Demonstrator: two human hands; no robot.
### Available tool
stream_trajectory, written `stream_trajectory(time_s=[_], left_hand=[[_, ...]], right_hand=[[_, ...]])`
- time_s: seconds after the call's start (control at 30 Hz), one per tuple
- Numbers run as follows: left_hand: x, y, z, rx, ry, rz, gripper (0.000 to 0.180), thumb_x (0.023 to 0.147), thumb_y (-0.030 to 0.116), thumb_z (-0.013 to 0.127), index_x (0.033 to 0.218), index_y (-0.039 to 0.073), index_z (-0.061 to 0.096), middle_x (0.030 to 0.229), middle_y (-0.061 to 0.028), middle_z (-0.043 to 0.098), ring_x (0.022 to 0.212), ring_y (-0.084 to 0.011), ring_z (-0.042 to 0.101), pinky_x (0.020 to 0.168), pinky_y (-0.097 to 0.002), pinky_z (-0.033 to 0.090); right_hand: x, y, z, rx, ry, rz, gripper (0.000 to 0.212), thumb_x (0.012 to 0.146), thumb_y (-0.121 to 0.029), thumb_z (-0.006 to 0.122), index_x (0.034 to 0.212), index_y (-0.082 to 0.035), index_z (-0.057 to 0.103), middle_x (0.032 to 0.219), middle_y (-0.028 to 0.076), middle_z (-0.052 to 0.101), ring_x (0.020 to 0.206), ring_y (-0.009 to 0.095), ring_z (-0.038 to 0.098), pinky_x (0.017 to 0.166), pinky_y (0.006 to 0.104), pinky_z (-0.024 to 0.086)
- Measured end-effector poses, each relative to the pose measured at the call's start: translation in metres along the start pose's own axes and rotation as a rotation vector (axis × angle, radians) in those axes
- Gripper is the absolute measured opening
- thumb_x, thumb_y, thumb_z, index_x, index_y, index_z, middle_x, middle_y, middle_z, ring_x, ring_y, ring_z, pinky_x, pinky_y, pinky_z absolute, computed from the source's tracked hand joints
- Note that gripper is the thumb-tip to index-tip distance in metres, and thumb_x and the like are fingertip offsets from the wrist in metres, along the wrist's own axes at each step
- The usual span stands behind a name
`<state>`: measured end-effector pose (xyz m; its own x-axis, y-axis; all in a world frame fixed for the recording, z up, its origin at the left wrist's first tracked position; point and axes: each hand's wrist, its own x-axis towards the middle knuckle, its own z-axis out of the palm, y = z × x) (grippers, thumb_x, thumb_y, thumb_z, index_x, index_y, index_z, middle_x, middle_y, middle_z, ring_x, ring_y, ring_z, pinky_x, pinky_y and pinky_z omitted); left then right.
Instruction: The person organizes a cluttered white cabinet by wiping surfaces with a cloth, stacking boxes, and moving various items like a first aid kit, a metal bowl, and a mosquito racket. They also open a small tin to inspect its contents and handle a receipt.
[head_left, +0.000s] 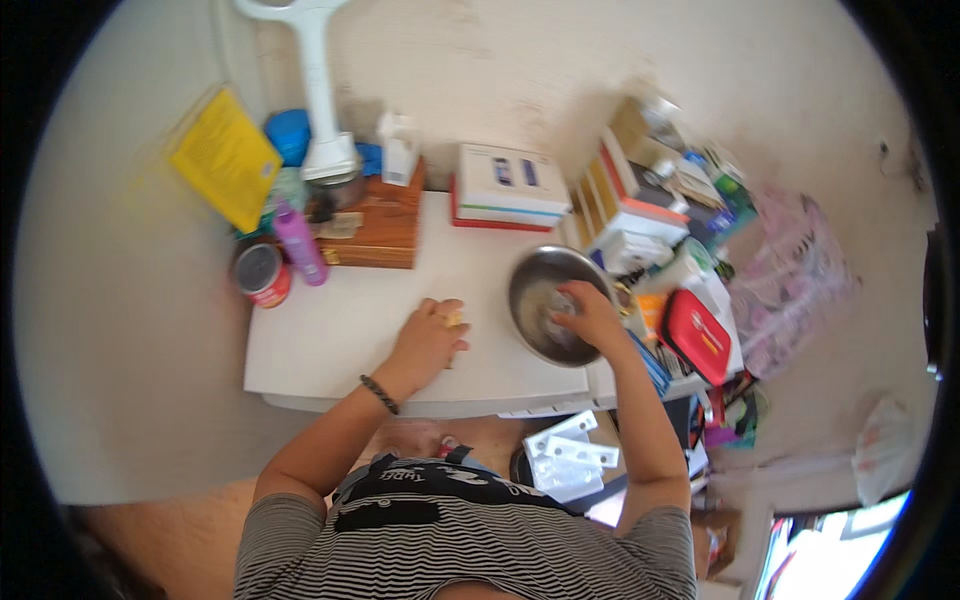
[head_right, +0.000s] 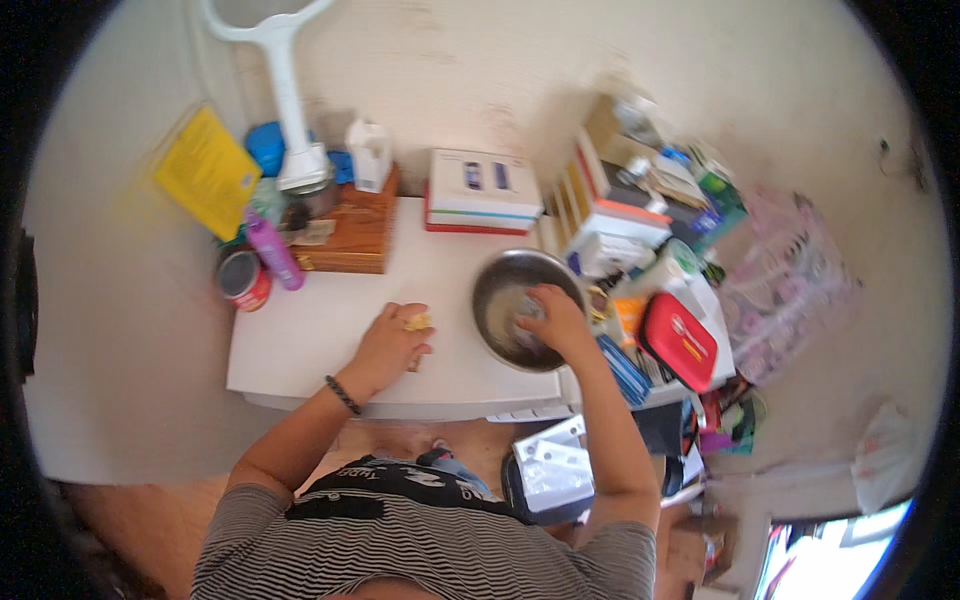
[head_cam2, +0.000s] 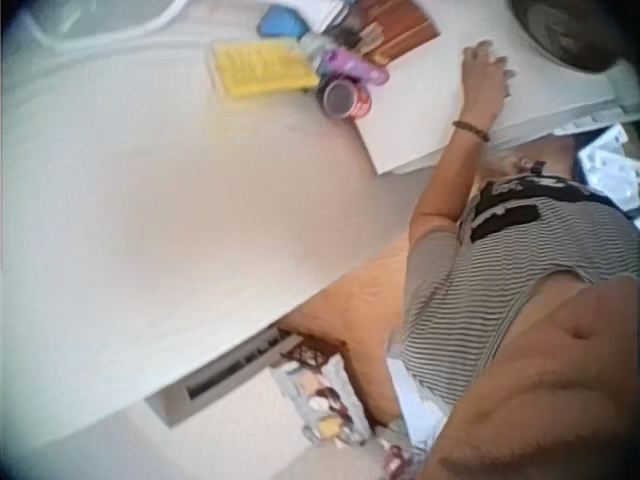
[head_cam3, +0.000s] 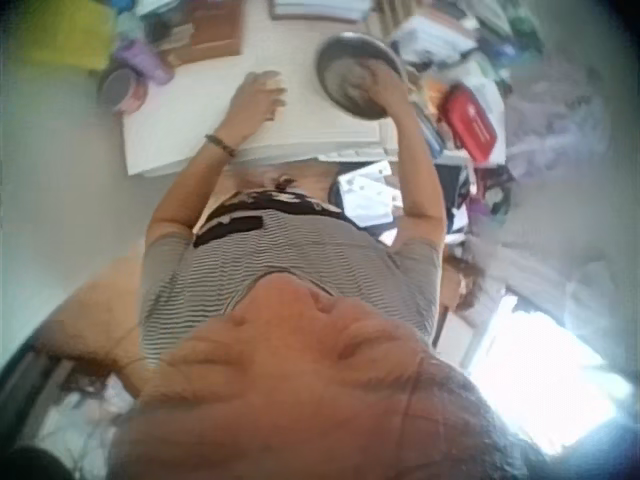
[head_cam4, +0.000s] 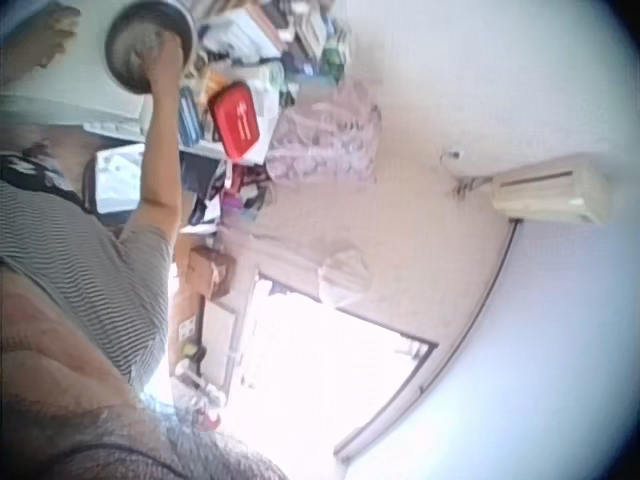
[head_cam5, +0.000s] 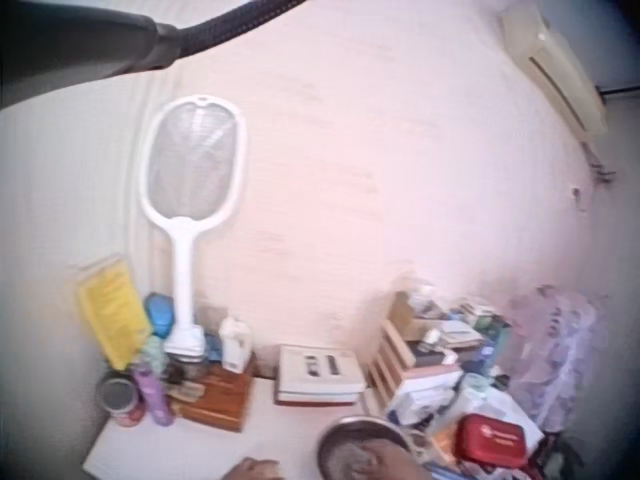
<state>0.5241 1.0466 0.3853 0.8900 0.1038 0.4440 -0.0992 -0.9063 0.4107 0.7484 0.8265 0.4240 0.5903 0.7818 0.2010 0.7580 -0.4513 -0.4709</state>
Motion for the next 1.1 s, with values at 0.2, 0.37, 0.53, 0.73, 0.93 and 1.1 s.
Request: stream_trajectory(time_s=[0.2, 0.37, 0.53, 0.73, 0.93, 1.1], left_hand=[[-0.022, -0.013, -0.113, -0.03, 0.565, -0.066, 0.015, 0.084, 0.002, 0.063, 0.098, 0.004, 0.067, 0.1, -0.0114, 0.063, 0.088, -0.0275, 0.061, 0.074, -0.0335, 0.05], [-0.024, -0.096, -0.202, 0.196, 1.042, -0.477, 0.044, 0.089, 0.009, 0.063, 0.129, -0.002, 0.049, 0.118, -0.0158, 0.06, 0.103, -0.0286, 0.06, 0.089, -0.0371, 0.048], [-0.018, -0.164, -0.219, -0.125, 0.9, -0.525, 0.041, 0.089, 0.01, 0.063, 0.126, -0.003, 0.049, 0.117, -0.0183, 0.061, 0.107, -0.0313, 0.06, 0.091, -0.0383, 0.048], [-0.013, -0.17, -0.216, 0.071, 0.912, -0.599, 0.028, 0.095, 0.014, 0.058, 0.116, -0.004, 0.055, 0.111, -0.0182, 0.064, 0.096, -0.0289, 0.065, 0.081, -0.0346, 0.053], [-0.021, -0.129, -0.218, 0.119, 1.045, -0.452, 0.031, 0.097, 0.014, 0.057, 0.119, -0.008, 0.054, 0.109, -0.0178, 0.065, 0.097, -0.0243, 0.064, 0.083, -0.0341, 0.053], [-0.049, -0.091, -0.236, 0.029, 1.132, -0.41, 0.034, 0.097, 0.015, 0.057, 0.122, -0.008, 0.052, 0.115, -0.02, 0.062, 0.102, -0.0214, 0.061, 0.087, -0.0317, 0.05]], right_hand=[[-0.01, -0.076, -0.058, 0.095, 0.493, 0.019, 0.018, 0.075, 0.008, 0.063, 0.09, -0.001, 0.063, 0.085, 0.01, 0.058, 0.067, 0.019, 0.056, 0.063, 0.029, 0.047], [-0.017, -0.041, -0.031, -0.136, 0.241, -0.239, 0.021, 0.075, 0.001, 0.068, 0.095, -0.003, 0.067, 0.092, 0.012, 0.065, 0.078, 0.024, 0.063, 0.069, 0.032, 0.05], [-0.022, -0.087, -0.054, 0.192, 0.622, 0.118, 0.024, 0.074, -0.008, 0.07, 0.098, -0.004, 0.068, 0.106, 0.014, 0.067, 0.095, 0.031, 0.064, 0.082, 0.04, 0.051], [-0.025, -0.084, -0.035, -0.262, 0.516, -0.002, 0.021, 0.079, -0.018, 0.069, 0.098, -0.01, 0.07, 0.099, 0.009, 0.069, 0.099, 0.027, 0.064, 0.1, 0.0549, 0.037], [-0.051, -0.08, -0.019, -0.497, 0.267, 0.165, 0.02, 0.082, -0.017, 0.068, 0.101, -0.011, 0.068, 0.106, 0.007, 0.068, 0.107, 0.026, 0.061, 0.108, 0.0595, 0.025], [-0.038, -0.135, -0.056, 0.128, 0.689, -0.028, 0.021, 0.081, -0.011, 0.067, 0.102, -0.01, 0.067, 0.107, 0.01, 0.067, 0.109, 0.029, 0.059, 0.103, 0.0571, 0.032]])
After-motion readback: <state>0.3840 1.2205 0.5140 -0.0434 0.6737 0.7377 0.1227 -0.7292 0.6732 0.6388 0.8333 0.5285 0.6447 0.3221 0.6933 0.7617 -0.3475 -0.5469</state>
